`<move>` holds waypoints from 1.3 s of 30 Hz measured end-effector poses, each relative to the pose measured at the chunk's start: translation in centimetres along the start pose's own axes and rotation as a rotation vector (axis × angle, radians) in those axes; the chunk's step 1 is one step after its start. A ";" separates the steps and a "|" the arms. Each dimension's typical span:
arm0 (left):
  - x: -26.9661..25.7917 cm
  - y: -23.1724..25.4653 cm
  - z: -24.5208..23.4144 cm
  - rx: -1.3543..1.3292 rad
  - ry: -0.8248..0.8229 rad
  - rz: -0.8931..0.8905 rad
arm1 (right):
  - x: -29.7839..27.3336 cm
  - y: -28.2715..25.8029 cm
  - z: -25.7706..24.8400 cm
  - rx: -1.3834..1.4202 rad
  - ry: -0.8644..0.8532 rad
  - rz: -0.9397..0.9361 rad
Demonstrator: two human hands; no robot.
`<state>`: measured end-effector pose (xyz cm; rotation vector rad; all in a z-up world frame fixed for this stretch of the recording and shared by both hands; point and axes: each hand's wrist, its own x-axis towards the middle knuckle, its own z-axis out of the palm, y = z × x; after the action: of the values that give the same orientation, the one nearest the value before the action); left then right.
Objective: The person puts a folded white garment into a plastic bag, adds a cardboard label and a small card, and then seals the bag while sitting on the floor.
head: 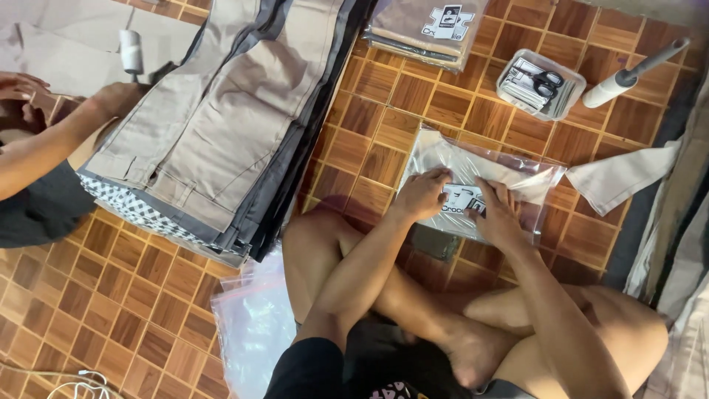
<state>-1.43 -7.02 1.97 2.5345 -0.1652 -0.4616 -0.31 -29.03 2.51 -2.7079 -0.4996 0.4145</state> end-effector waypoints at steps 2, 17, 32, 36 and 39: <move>0.2 -1.0 1.0 -0.034 -0.019 -0.046 | -0.1 0.1 0.2 0.103 -0.040 0.032; -0.8 3.5 0.5 0.113 0.241 0.155 | -1.4 8.1 -5.2 0.560 0.478 0.226; -0.7 4.3 -0.8 -0.040 -0.169 -0.067 | -3.1 15.2 -6.2 0.492 0.503 0.429; -0.9 4.1 -0.8 -0.103 -0.108 -0.057 | -2.2 10.3 -6.2 0.638 0.180 0.674; -1.3 4.4 -1.5 -0.118 -0.082 -0.031 | -1.1 8.2 -4.8 0.755 0.111 0.578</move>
<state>-2.18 -9.72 5.93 2.4072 -0.1260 -0.5714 2.70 -38.03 3.80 -2.0595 0.4208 0.4702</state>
